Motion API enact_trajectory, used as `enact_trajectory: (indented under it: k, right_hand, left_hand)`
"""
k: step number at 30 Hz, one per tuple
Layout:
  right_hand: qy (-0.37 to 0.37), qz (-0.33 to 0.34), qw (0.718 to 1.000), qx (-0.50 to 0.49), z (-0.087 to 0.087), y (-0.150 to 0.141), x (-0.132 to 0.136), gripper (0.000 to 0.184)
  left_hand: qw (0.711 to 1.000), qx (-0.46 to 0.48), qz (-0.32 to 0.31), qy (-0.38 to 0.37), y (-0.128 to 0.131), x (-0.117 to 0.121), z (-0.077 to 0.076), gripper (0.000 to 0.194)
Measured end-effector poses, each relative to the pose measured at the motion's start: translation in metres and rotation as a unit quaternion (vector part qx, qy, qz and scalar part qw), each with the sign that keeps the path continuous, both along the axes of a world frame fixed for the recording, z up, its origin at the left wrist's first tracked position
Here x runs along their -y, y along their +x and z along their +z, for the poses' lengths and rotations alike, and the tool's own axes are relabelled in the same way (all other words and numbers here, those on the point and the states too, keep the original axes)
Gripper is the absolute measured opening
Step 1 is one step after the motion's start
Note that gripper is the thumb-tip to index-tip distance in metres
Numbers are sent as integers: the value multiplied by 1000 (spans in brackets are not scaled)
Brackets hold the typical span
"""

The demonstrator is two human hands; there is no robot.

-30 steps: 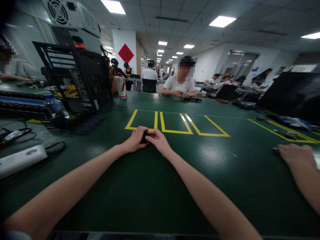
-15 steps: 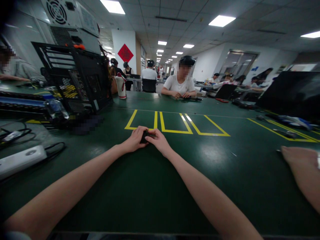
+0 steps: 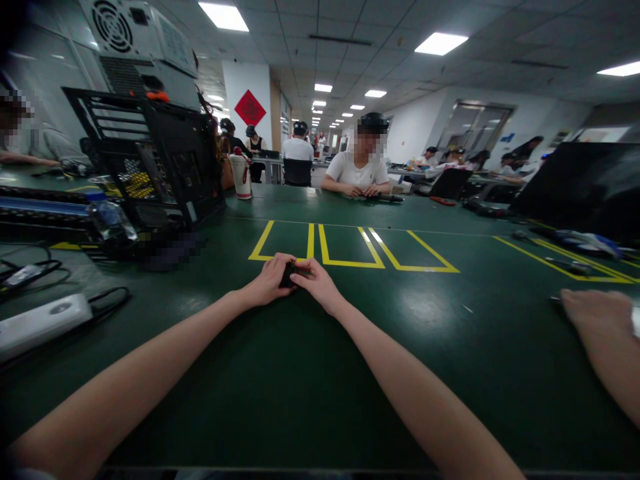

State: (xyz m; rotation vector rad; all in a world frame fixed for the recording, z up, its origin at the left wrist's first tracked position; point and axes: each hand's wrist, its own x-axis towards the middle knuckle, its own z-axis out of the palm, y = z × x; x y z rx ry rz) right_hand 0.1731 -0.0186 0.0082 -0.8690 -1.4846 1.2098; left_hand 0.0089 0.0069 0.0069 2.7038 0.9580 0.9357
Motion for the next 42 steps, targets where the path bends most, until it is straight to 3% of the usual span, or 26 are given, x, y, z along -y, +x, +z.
enact_trajectory:
  k: [6, 13, 18, 21, 29, 34, 42]
  right_hand:
    - [-17, -30, 999, 34, -1, 0, -3, 31]
    - [-7, 34, 999, -12, -3, 2, -4, 34]
    - [0, -22, 1000, 8, -2, -2, -3, 23]
    - [-16, -37, 999, 26, -3, -3, -5, 29]
    - [-4, 15, 1000, 3, -4, 1, -4, 33]
    - [2, -16, 1000, 6, -1, -2, 0, 24]
    - [-36, -19, 999, 29, -2, -1, -4, 32]
  left_hand:
    - [1000, -4, -2, 3, 0, 0, 0, 55]
    - [1000, -4, 5, -2, 0, -1, 0, 52]
    - [1000, -7, 1, 2, 0, -1, 0, 52]
    - [1000, -12, 3, 2, 0, -2, 0, 51]
    - [1000, -15, 2, -11, -2, 0, 2, 50]
    - [1000, -8, 2, -2, -1, -2, 0, 52]
    - [1000, -10, 5, 3, -1, -3, -2, 53]
